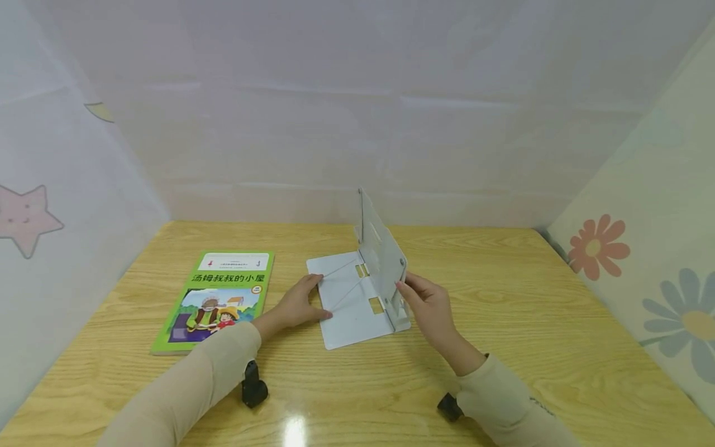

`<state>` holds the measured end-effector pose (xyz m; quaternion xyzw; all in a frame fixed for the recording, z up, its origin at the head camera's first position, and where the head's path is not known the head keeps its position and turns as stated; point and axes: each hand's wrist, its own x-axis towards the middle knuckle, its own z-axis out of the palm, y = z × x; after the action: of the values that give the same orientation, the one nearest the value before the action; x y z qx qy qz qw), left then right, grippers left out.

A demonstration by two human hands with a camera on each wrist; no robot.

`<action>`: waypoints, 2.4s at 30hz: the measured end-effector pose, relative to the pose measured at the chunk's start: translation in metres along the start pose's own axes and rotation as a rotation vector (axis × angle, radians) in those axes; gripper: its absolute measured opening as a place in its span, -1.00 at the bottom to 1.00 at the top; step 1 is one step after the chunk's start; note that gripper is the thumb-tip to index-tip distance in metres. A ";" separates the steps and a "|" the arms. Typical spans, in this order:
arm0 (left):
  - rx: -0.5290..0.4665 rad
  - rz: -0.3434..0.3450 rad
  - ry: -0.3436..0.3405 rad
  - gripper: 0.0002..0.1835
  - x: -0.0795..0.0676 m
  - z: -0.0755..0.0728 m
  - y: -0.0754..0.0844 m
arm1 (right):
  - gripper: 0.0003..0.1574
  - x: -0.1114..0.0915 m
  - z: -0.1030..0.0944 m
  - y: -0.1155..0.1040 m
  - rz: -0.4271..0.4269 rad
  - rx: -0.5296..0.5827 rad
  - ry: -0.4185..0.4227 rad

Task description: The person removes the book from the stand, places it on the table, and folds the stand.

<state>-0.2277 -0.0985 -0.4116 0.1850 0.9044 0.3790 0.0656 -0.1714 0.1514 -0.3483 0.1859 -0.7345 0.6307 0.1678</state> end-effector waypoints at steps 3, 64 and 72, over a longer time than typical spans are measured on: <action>0.004 -0.003 -0.004 -0.10 0.000 0.000 0.000 | -0.73 -0.001 -0.003 0.000 0.001 0.003 0.023; -0.066 -0.028 -0.031 -0.13 0.000 -0.003 -0.002 | -0.72 -0.001 0.012 -0.012 0.041 0.026 0.011; -0.222 -0.061 0.021 -0.22 0.000 -0.017 0.015 | -0.69 -0.003 0.020 -0.030 0.059 -0.034 -0.049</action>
<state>-0.2276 -0.1005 -0.3888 0.1448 0.8626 0.4767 0.0877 -0.1542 0.1280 -0.3271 0.1767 -0.7543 0.6179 0.1341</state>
